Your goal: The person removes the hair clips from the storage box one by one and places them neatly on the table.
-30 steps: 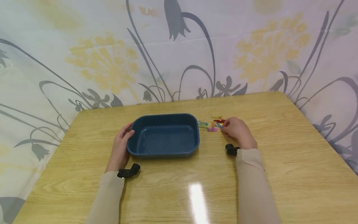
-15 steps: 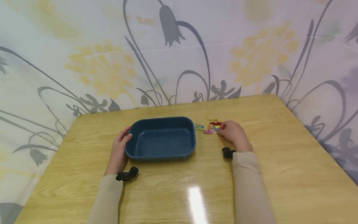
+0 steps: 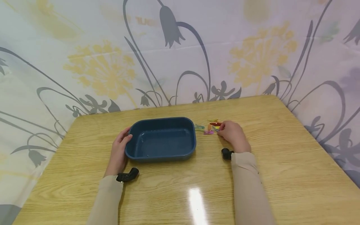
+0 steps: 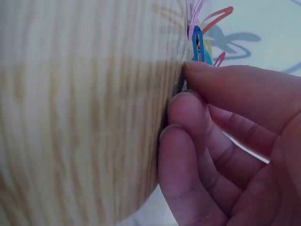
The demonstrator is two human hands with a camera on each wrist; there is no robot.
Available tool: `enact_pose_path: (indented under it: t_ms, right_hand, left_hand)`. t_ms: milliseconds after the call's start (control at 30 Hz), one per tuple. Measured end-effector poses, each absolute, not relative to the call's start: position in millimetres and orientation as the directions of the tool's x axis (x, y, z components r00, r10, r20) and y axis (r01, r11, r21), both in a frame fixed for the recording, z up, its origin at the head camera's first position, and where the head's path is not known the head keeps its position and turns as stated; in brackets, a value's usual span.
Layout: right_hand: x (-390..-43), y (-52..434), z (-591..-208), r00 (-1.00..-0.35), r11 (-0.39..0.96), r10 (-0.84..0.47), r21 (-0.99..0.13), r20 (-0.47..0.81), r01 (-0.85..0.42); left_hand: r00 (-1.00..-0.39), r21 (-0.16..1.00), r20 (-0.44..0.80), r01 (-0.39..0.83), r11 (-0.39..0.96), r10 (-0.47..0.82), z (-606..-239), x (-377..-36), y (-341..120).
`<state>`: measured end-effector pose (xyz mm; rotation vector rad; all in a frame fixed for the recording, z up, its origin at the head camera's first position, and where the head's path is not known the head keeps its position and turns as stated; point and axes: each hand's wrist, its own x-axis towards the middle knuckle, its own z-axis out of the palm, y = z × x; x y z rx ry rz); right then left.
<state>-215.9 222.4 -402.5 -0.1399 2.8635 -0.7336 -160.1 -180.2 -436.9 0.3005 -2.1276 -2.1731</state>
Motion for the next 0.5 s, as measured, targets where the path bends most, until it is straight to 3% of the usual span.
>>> enact_pose_path:
  t_ms: [500]
  right_hand:
    - [-214.6, 214.9, -405.4, -0.967, 0.836, -0.132, -0.548, -0.219, 0.01]
  left_hand:
    - [-0.979, 0.998, -0.053, -0.055, 0.002, -0.199, -435.1, -158.0, -189.0]
